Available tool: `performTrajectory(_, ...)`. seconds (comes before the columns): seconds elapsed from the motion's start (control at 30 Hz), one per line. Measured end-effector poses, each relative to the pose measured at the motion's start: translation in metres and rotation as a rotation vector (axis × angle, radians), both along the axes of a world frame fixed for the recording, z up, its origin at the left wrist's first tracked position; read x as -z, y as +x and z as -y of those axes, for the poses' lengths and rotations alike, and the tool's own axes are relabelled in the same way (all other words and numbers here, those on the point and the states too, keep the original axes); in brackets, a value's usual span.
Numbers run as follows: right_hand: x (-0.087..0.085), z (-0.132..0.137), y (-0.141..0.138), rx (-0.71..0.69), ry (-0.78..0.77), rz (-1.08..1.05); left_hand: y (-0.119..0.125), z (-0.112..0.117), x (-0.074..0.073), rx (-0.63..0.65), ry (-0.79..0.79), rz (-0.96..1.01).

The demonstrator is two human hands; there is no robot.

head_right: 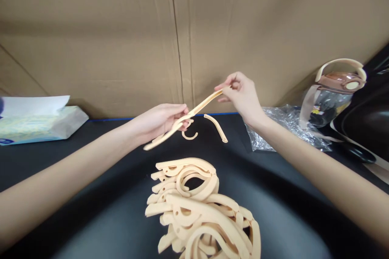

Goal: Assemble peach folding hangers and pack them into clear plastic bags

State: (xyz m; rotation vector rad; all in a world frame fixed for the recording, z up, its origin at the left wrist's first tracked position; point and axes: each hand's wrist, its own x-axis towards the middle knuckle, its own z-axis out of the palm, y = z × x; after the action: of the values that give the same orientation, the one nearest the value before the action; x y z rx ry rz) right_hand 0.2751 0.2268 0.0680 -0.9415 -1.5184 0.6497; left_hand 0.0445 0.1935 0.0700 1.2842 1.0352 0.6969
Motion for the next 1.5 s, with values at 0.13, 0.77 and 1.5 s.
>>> performTrajectory(0.13, 0.004, 0.017, -0.003, -0.021, 0.022, 0.159, -0.007, 0.001, 0.003, -0.043, -0.083, 0.043)
performTrajectory(0.77, 0.002, 0.055, -0.044, 0.161, 0.234, 1.268, 0.006, 0.021, -0.010, -0.098, -0.033, -0.182)
performTrajectory(1.5, 0.030, 0.028, 0.039, 0.130, 0.315, 0.960, -0.080, -0.021, 0.035, -0.251, 0.461, -0.827)
